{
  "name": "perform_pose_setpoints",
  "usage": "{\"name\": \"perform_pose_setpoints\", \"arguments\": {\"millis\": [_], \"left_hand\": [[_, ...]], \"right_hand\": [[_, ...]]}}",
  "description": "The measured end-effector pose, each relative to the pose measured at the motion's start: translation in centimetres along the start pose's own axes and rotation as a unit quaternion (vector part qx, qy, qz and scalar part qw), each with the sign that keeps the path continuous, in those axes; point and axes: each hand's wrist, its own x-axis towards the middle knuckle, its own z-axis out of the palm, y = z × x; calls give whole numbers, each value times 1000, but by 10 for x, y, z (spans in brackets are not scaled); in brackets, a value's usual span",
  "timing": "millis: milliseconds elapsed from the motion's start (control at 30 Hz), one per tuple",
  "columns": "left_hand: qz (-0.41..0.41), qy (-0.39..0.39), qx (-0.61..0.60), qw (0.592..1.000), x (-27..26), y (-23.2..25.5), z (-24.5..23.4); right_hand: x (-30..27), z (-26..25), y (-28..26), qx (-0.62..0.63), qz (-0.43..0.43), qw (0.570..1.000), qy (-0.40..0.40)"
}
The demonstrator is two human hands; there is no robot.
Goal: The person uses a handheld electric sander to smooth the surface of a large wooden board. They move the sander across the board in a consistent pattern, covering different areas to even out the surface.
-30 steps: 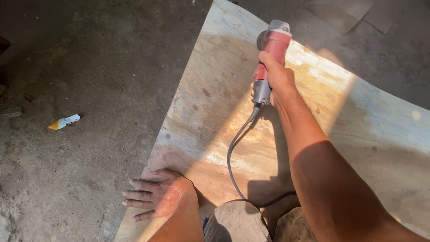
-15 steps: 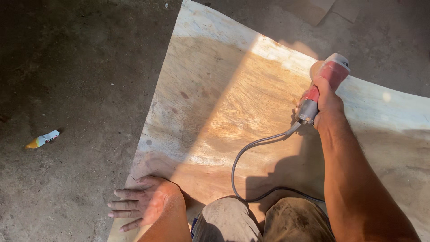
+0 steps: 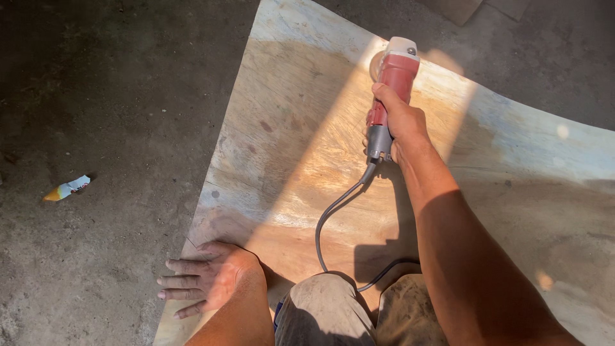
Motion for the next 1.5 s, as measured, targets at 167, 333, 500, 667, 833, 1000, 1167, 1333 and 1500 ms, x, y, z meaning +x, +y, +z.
{"name": "perform_pose_setpoints", "arguments": {"millis": [167,333,500,667,833,1000,1167,1333,1500], "left_hand": [[24,22,32,999,3,2,-7],[2,-45,-23,999,4,1,-13],[29,-57,-35,997,4,1,-19],[32,-34,-21,999,3,-1,-16],[11,-23,-11,1000,4,3,-14],[18,-40,-3,999,5,3,-20],[22,-60,-20,998,6,0,-23],[32,-71,-21,997,7,2,-29],[15,-71,-27,997,6,3,-26]], "right_hand": [[-2,-94,25,60,-7,996,58],[-9,-194,51,68,7,982,175],[-5,-224,61,81,4,971,224],[-2,-179,45,73,14,983,169],[9,-110,21,83,18,989,124],[16,-47,9,98,-21,994,46],[14,12,4,47,1,999,4],[-1,32,5,2,4,1000,-14],[-20,-26,17,20,-2,1000,-1]]}}
